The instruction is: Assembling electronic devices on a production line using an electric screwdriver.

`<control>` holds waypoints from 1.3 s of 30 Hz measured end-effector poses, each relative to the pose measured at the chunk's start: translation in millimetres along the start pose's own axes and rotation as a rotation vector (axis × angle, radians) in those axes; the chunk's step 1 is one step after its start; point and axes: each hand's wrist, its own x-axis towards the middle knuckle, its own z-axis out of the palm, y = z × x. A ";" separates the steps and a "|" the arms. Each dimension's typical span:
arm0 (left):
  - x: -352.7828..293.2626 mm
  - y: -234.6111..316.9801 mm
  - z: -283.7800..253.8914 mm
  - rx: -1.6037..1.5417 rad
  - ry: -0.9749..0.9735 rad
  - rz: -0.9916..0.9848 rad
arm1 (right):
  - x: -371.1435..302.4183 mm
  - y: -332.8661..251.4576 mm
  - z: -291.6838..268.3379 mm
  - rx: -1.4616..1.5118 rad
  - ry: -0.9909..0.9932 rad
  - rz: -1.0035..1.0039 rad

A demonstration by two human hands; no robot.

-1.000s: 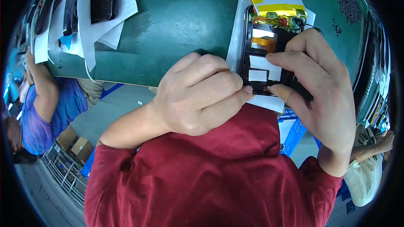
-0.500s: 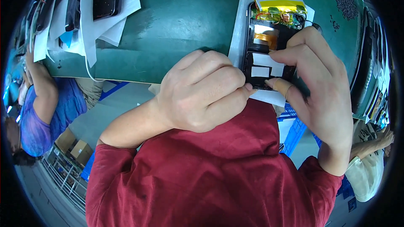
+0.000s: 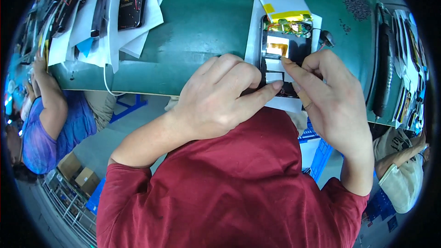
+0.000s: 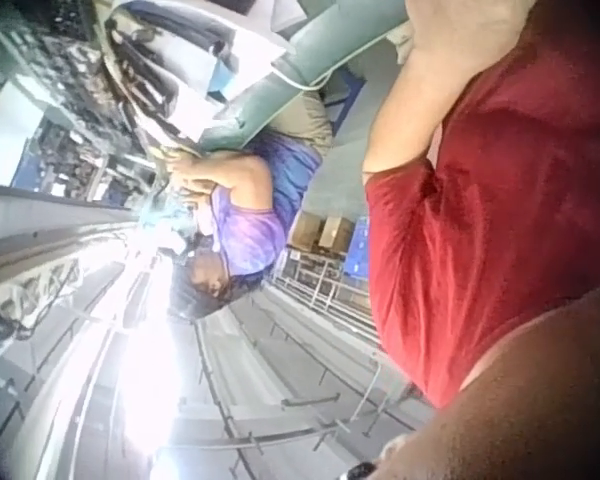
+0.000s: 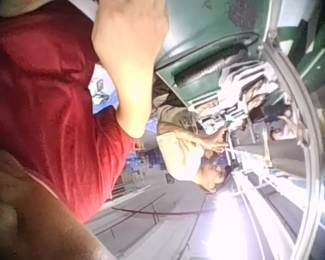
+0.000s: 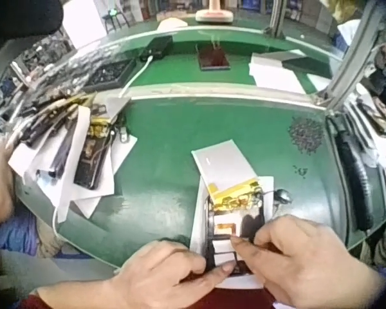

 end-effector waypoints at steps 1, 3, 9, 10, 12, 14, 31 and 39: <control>0.2 -0.1 -1.7 0.005 -0.018 -0.004 | -5.5 -1.9 -0.5 -0.019 0.094 0.035; 0.7 3.2 -6.1 0.005 -0.019 -0.003 | -18.3 7.1 -11.9 -0.096 0.297 0.118; 4.9 5.4 -9.1 -0.042 -0.081 -0.023 | -87.2 98.7 -41.8 -0.733 0.372 0.844; 3.1 3.8 -9.3 -0.036 -0.074 -0.019 | -82.6 98.7 -37.0 -0.694 0.296 0.927; 4.2 5.0 -10.2 -0.046 -0.055 -0.018 | -78.0 103.7 -32.2 -0.677 0.339 0.955; 3.6 6.2 -13.3 -0.050 -0.069 -0.057 | -81.2 112.2 -36.9 -0.595 0.409 0.860; 34.8 -1.7 -38.4 -0.287 0.019 -0.220 | 52.3 83.8 -54.4 1.076 1.198 -0.047; 79.3 -25.0 -28.6 -0.169 0.013 -0.173 | 58.1 87.7 -53.6 1.197 1.207 -0.056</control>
